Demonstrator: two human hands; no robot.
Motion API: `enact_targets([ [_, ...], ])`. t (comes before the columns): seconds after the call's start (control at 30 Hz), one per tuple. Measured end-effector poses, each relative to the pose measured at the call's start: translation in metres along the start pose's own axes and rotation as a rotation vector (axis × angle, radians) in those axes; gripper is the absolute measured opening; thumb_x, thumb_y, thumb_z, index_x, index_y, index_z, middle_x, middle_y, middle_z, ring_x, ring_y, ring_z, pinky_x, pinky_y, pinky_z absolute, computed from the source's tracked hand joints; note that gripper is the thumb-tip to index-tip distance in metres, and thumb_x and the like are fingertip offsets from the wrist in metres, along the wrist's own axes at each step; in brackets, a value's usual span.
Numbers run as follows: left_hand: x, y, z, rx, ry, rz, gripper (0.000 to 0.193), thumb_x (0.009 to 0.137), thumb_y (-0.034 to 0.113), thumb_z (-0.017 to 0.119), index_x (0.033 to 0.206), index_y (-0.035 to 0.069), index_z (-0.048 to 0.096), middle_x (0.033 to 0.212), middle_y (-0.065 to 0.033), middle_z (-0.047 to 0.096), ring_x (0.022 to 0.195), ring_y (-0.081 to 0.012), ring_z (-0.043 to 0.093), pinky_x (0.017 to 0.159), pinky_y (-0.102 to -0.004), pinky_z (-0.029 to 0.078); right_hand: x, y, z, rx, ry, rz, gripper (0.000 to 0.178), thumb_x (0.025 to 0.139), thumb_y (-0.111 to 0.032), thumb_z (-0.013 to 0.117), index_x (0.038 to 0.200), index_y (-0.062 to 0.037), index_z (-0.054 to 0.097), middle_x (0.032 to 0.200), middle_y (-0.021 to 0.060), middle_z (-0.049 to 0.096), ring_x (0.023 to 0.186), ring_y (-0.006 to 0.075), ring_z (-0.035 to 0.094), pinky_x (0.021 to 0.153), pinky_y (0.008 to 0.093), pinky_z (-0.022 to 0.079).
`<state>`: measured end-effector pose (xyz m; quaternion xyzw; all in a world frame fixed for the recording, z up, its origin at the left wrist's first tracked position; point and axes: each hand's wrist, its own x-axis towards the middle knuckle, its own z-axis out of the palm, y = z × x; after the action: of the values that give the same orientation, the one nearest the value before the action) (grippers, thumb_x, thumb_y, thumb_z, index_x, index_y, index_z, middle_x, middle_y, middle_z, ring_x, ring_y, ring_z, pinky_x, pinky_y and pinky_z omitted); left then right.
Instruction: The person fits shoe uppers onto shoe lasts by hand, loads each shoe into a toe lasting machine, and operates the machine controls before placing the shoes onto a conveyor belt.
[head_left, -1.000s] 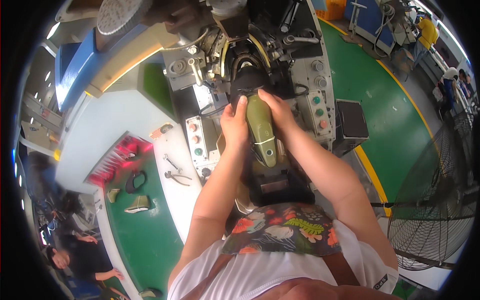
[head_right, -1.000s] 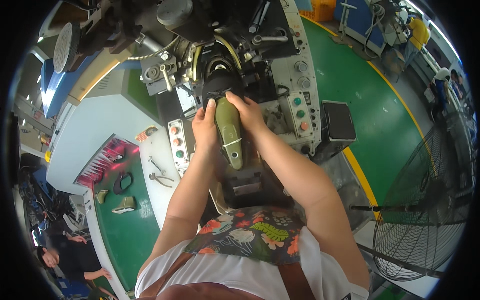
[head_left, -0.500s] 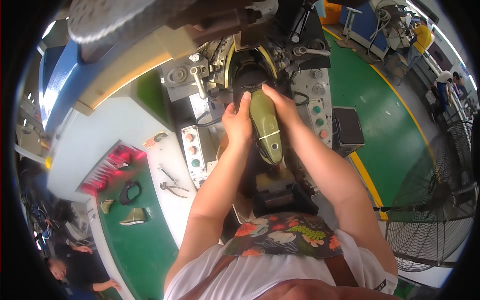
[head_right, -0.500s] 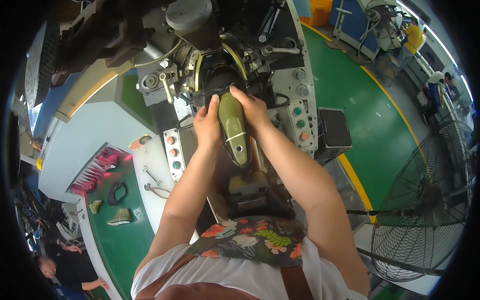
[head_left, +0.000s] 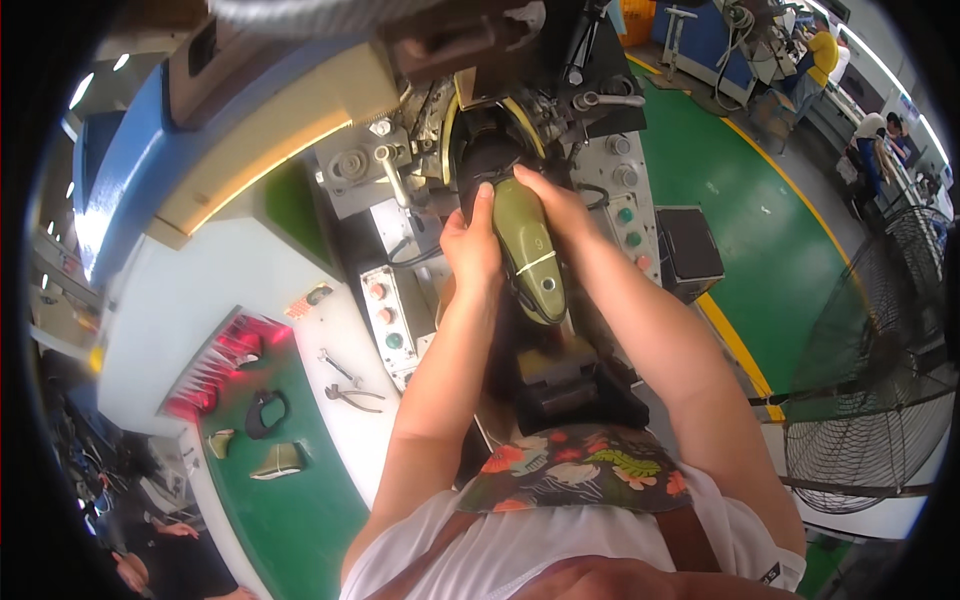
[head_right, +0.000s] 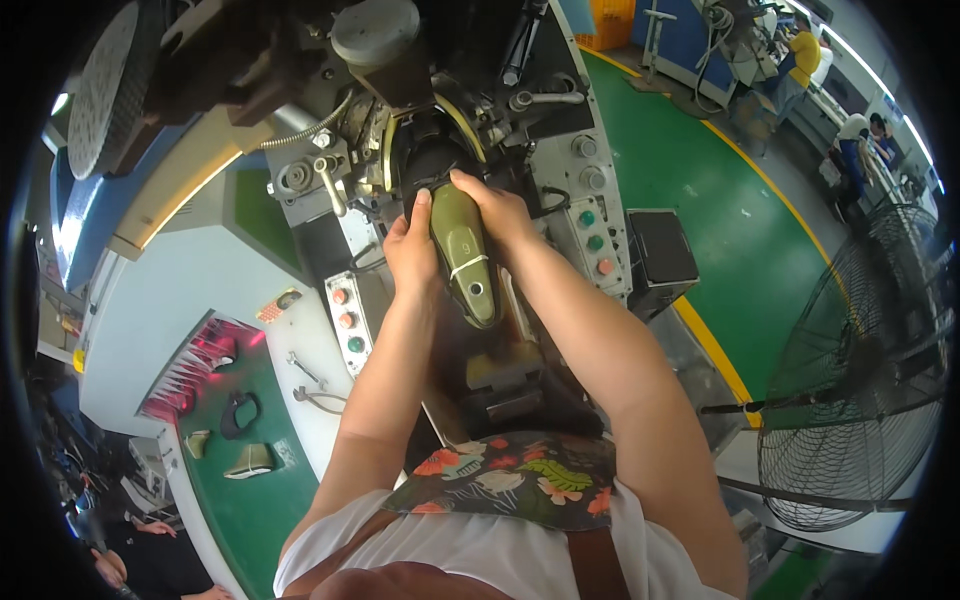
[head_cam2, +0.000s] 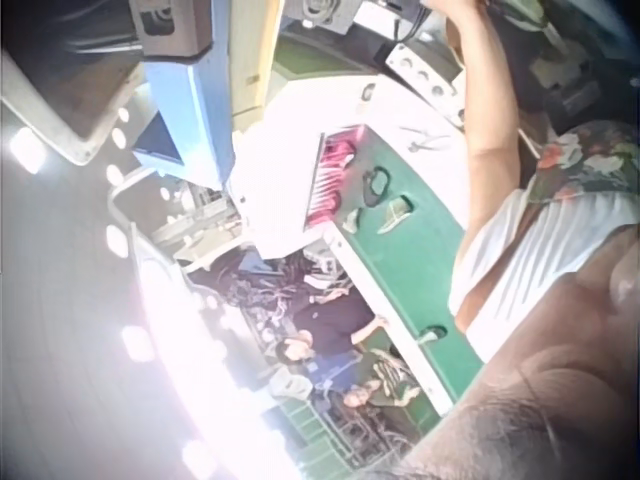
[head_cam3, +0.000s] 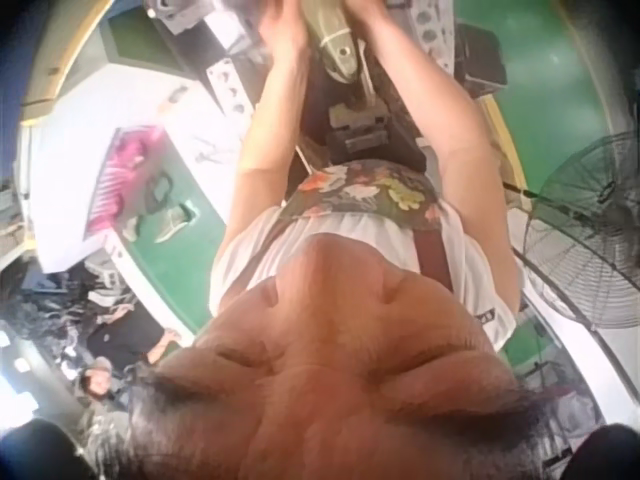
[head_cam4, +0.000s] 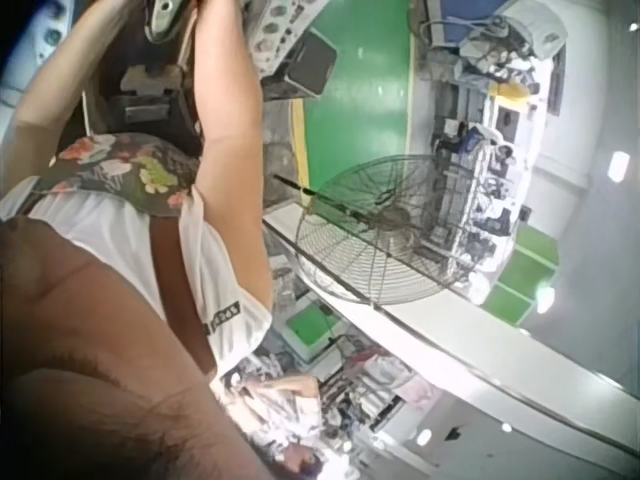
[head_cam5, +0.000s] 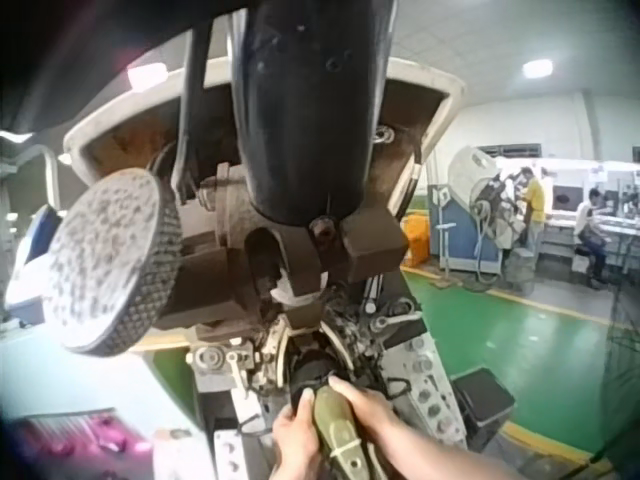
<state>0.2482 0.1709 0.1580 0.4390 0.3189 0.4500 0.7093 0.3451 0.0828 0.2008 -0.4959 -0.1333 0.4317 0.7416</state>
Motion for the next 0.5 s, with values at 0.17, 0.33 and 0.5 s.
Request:
enact_targets([
  [0.17,-0.014,0.014,0.013,0.015,0.021,0.036,0.038,0.093,0.033,0.074,0.1,-0.003,0.064,0.09,-0.0091,0.07,0.076,-0.0149,0.065,0.069,-0.0268,0.052,0.003,0.002,-0.005,0.048,-0.009,-0.005,0.059,0.084,-0.043,0.079,0.112,0.0078,0.068,0.104,0.0115,0.069,0.085,0.0176,0.067,0.076,0.0296,0.053],
  [0.33,-0.031,0.015,0.018,0.051,0.02,-0.054,0.04,0.097,0.04,0.068,0.093,0.001,0.059,0.085,-0.0072,0.069,0.072,-0.0126,0.062,0.066,-0.0254,0.051,0.019,0.042,-0.033,-0.021,0.107,-0.004,0.08,0.075,-0.061,0.08,0.11,0.0101,0.066,0.102,0.0139,0.07,0.089,0.0191,0.066,0.081,0.0307,0.052],
  [0.5,-0.009,-0.029,0.001,0.029,0.0,0.091,0.035,0.101,0.037,0.062,0.09,0.004,0.057,0.086,-0.0065,0.067,0.074,-0.01,0.06,0.068,-0.0235,0.048,0.017,0.053,-0.036,-0.059,0.131,-0.159,0.052,0.089,-0.051,0.073,0.103,-0.0017,0.067,0.094,0.0038,0.066,0.083,0.0116,0.06,0.076,0.0259,0.048],
])
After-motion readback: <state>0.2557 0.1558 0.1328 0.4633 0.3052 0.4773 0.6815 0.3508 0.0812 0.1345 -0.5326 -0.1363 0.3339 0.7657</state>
